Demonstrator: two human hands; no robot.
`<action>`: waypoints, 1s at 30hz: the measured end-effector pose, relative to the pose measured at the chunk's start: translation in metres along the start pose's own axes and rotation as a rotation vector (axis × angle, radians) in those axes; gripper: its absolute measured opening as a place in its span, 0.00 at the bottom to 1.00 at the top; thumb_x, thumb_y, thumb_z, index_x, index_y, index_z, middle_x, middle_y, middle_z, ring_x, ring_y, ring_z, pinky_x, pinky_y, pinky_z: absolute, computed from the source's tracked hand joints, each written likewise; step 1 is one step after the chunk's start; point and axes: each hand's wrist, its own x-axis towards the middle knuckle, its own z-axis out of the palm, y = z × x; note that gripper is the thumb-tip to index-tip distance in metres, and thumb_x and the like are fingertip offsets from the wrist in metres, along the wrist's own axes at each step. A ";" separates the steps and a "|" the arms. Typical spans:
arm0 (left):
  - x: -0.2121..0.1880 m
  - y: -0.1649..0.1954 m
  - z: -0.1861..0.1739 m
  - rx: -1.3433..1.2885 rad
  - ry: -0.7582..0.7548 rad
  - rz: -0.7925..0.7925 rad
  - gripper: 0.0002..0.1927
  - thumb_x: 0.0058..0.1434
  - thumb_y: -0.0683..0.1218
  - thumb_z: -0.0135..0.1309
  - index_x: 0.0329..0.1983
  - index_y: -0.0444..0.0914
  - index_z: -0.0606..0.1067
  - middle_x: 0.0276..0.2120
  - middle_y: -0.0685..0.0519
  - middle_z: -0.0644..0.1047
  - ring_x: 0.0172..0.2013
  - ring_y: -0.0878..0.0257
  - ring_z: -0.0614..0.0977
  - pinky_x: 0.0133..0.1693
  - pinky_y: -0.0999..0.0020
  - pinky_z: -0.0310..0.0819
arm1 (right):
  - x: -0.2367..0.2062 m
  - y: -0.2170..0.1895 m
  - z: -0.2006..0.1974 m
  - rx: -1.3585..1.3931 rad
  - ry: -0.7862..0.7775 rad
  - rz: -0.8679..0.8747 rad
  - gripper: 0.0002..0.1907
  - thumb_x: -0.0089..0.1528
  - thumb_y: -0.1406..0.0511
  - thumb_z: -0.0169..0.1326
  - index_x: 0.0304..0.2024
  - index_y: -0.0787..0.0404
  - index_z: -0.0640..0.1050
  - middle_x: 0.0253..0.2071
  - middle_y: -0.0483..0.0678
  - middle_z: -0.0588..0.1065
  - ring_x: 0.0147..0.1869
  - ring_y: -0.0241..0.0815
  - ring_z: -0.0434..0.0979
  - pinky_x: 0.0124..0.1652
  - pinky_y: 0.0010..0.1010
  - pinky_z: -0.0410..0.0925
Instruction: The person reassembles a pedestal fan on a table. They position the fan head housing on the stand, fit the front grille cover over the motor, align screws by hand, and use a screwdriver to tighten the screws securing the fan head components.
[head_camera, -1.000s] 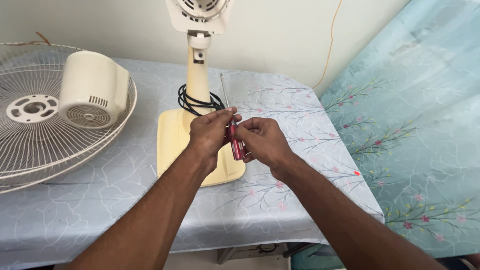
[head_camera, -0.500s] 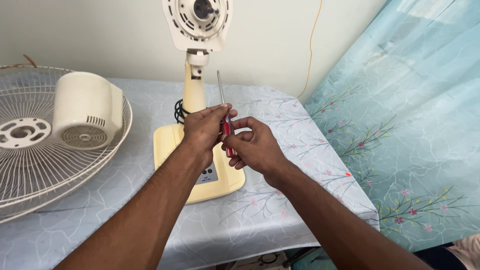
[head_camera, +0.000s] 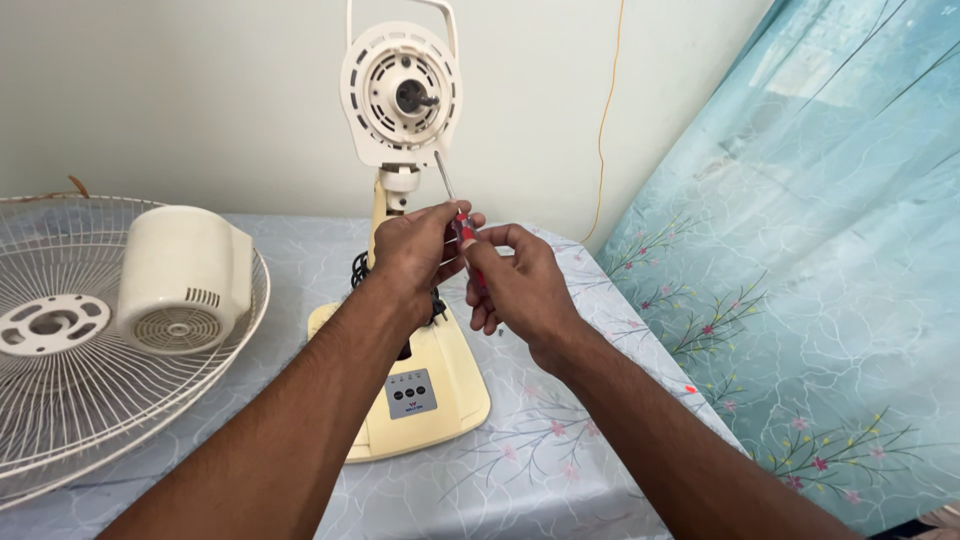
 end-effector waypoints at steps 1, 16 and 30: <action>0.000 0.004 0.001 -0.008 -0.006 0.002 0.08 0.63 0.47 0.55 0.40 0.41 0.82 0.36 0.56 0.86 0.32 0.71 0.81 0.38 0.71 0.75 | 0.001 -0.003 0.000 0.002 0.009 -0.024 0.18 0.65 0.58 0.51 0.48 0.67 0.72 0.21 0.47 0.72 0.17 0.37 0.72 0.18 0.29 0.65; 0.010 0.043 0.012 -0.040 -0.065 0.080 0.07 0.63 0.47 0.56 0.38 0.42 0.81 0.34 0.56 0.85 0.31 0.71 0.81 0.36 0.73 0.77 | 0.016 -0.036 0.010 0.013 0.149 -0.137 0.21 0.65 0.56 0.50 0.48 0.69 0.70 0.17 0.43 0.66 0.12 0.35 0.67 0.13 0.28 0.59; 0.022 0.050 0.012 -0.064 -0.068 0.060 0.09 0.65 0.47 0.52 0.40 0.40 0.82 0.36 0.55 0.85 0.31 0.71 0.81 0.35 0.73 0.78 | 0.023 -0.055 0.016 -0.131 0.221 -0.135 0.20 0.63 0.57 0.52 0.46 0.68 0.71 0.18 0.46 0.71 0.13 0.37 0.67 0.14 0.30 0.59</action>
